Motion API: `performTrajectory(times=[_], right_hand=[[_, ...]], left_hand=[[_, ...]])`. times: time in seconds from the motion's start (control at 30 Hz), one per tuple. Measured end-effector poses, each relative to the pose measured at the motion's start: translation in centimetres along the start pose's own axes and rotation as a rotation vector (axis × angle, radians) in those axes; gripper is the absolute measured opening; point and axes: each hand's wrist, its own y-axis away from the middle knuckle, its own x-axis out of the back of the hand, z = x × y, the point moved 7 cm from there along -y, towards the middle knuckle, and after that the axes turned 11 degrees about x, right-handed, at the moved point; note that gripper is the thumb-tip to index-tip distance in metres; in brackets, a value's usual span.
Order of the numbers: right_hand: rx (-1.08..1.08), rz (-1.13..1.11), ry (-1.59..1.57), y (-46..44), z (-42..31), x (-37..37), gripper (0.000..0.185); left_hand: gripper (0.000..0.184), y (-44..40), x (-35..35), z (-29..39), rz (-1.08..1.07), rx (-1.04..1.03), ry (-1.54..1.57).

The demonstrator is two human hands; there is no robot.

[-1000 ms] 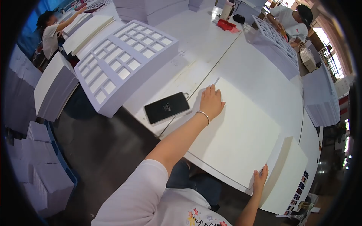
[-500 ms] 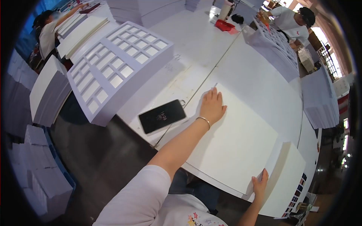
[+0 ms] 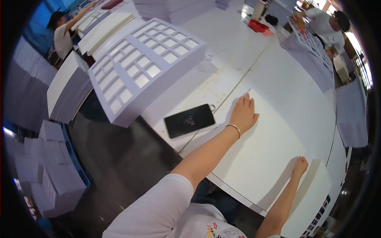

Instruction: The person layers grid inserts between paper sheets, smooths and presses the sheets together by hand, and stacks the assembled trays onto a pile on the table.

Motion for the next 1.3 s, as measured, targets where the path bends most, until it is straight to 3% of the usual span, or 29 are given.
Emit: performTrajectory(times=[0.07, 0.13, 0.2, 0.27, 0.4, 0.47, 0.53, 0.9, 0.93, 1.0, 1.07, 1.1, 1.3], right_hand=[[-0.026, -0.08, 0.222, 0.8, -2.0, 0.2, 0.03], [0.187, 0.207, 0.274, 1.4, -0.8, -0.1, 0.032], [0.291, 0.25, 0.567, 4.0, -6.5, 0.0, 0.032], [0.277, 0.274, 0.523, 4.8, -7.5, -0.2, 0.033], [0.039, 0.035, 0.669, 3.9, -8.2, -0.6, 0.048], [0.12, 0.154, 0.577, 3.1, -9.1, -0.3, 0.059], [0.189, -0.074, 0.529, 1.7, -7.4, -3.0, 0.065], [0.136, -0.074, 0.393, 2.1, -8.1, -3.6, 0.074], [0.133, -0.083, 0.38, 2.1, -8.3, -3.4, 0.076], [0.103, -0.143, 0.414, 2.5, -8.5, -3.4, 0.074], [0.085, -0.169, 0.36, 3.1, -9.0, -2.4, 0.072], [0.076, -0.179, 0.364, 3.2, -9.2, -2.1, 0.071], [0.113, -0.091, 0.332, 3.2, -9.1, -2.1, 0.069]], left_hand=[[0.059, -0.2, -0.7, 0.7, 0.008, -0.026, -0.038], [0.058, -0.1, -0.5, 0.9, 0.023, -0.056, -0.063], [0.058, 0.0, -0.2, 1.1, -0.007, -0.048, -0.098], [0.059, 0.0, 0.2, 1.2, -0.052, -0.039, -0.158], [0.06, -0.2, -1.0, 1.3, -0.065, -0.074, -0.214], [0.059, -0.1, -0.6, 1.3, -0.083, -0.084, -0.24], [0.058, -0.2, -0.6, 1.7, -0.084, -0.099, -0.263], [0.063, -1.1, -1.8, -0.1, -0.126, -0.16, -0.415], [0.061, -1.7, -1.3, 1.1, -0.21, -0.056, -0.479], [0.06, -2.1, -0.9, 2.5, -0.262, 0.037, -0.561], [0.061, -1.6, -1.5, 3.1, -0.137, -0.104, -0.439], [0.062, -1.7, -1.8, 2.6, -0.251, -0.016, -0.443], [0.063, -1.8, -1.8, 2.8, -0.283, -0.012, -0.495]])
